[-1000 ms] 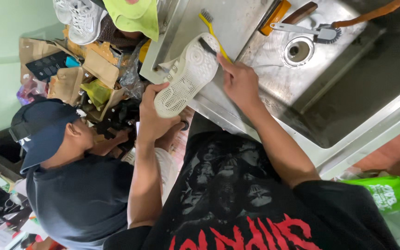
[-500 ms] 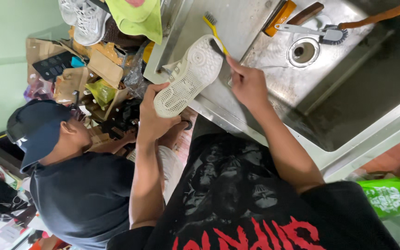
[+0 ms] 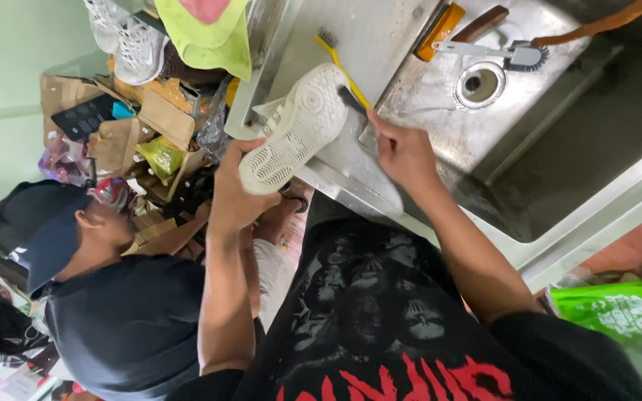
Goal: The person cleans the sole of a white shoe by scrubbing it with a brush at a sink, rinsing the shoe, and then wiping the surface with a cloth.
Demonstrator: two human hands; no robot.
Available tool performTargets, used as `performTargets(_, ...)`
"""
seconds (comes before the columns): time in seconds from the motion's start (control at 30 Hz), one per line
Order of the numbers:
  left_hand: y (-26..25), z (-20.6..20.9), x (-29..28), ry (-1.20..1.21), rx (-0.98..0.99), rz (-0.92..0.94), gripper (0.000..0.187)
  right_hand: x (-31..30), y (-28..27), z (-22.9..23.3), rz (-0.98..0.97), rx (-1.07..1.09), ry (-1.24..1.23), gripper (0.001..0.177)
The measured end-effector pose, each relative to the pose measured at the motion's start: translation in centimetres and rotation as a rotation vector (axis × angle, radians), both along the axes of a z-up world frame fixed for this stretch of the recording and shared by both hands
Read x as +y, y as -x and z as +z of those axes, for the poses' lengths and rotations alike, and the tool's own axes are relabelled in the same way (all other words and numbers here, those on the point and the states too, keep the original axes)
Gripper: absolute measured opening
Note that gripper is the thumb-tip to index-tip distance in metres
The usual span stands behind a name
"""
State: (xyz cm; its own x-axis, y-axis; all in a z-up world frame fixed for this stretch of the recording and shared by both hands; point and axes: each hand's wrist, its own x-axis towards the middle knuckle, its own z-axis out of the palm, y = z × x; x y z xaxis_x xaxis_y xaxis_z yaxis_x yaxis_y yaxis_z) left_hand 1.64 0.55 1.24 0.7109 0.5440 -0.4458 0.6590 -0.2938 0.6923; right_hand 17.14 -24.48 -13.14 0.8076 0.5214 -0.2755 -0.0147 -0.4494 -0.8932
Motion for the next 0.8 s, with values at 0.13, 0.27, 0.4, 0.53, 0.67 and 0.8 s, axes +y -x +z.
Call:
performTargets(0.13, 0.3, 0.0, -0.1, -0.026, -0.026, -0.032, 0.091, 3.1, -1.5, -2.5, 0.003, -0.178, -0.099, 0.051)
performTargets(0.27, 0.9, -0.8, 0.5, 0.061, -0.081, 0.015, 0.087, 0.2, -0.7, -2.3, 0.082, -0.207, -0.039, 0.059)
performTargets(0.4, -0.2, 0.1, 0.8, 0.086, -0.054, 0.011, 0.084, 0.2, 0.0, -2.7, 0.014, -0.096, -0.036, 0.052)
performTargets(0.53, -0.4, 0.2, 0.5, 0.085, -0.094, -0.036, 0.083, 3.5, -1.9, -3.0, 0.008, -0.288, -0.115, 0.053)
performTargets(0.67, 0.3, -0.1, 0.6, 0.118, -0.117, 0.011, 0.082, 0.5, -0.9, -3.2, 0.036, -0.198, 0.002, 0.054)
performTargets(0.8, -0.3, 1.0, 0.4, 0.132, -0.069, 0.004, 0.082, 0.6, -1.2, -3.7, 0.065, -0.204, 0.091, 0.054)
